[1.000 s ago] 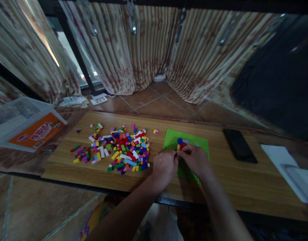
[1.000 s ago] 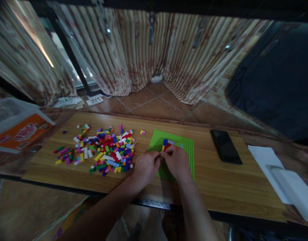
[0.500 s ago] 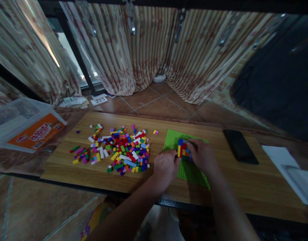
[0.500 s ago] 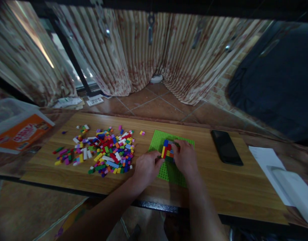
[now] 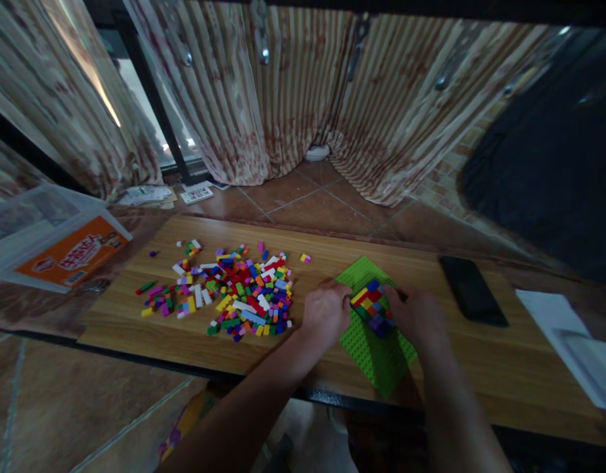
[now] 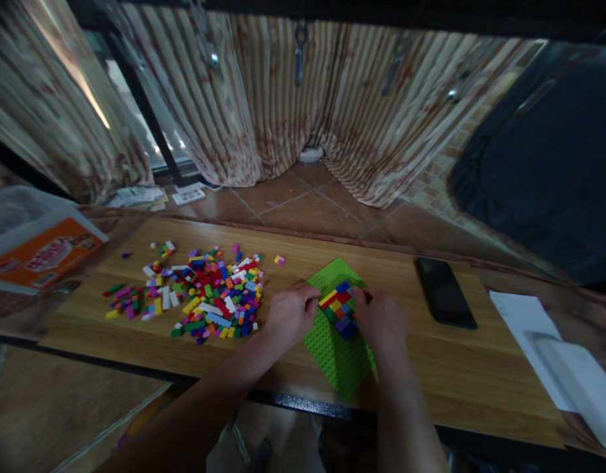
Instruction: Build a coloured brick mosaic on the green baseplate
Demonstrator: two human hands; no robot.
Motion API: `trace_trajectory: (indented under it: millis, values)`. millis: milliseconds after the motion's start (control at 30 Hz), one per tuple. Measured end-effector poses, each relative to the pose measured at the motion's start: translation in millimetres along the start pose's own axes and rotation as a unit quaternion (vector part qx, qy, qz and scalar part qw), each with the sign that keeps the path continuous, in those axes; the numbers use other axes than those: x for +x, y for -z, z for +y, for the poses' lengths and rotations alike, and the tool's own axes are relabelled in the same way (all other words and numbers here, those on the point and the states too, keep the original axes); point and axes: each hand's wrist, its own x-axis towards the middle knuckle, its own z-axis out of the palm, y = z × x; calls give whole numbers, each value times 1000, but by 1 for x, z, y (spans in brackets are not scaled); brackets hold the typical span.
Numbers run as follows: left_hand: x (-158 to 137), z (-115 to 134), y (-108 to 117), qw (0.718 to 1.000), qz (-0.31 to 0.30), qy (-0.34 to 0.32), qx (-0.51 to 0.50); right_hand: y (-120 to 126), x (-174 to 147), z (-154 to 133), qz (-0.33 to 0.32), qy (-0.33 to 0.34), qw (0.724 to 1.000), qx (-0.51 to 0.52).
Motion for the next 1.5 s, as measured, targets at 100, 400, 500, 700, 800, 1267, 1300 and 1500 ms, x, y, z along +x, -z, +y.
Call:
trace_trajectory:
  millis: [100,400,500,700,800,1267,1300,1500]
  values:
    - [-1,2,0,999,-17,-31,-28,1,0,-1,-10,3,1000,17]
    - [-2,6,0,999,-24,-39,-14,1,-1,2,17,9,1000,1]
    - [-2,4,0,999,-18,-43,-4,1,-1,4,12,4,1000,-13]
    - [1,-1,-1,1000,9,-12,9,2,-2,1,-23,5,1000,-21]
    - [4,-3,-1,1000,-6,0,-7,0,-3,-1,-29,20,999,3]
    - [5,-6,6,1000,5,-6,6,-12,-13,-11,-27,113,992,37]
    - [5,-5,6,1000,5,-3,5,-12,-12,-12,-24,110,993,33]
    - [4,-6,11,1000,14,10,-18,-12,-11,-19,6,108,993,50]
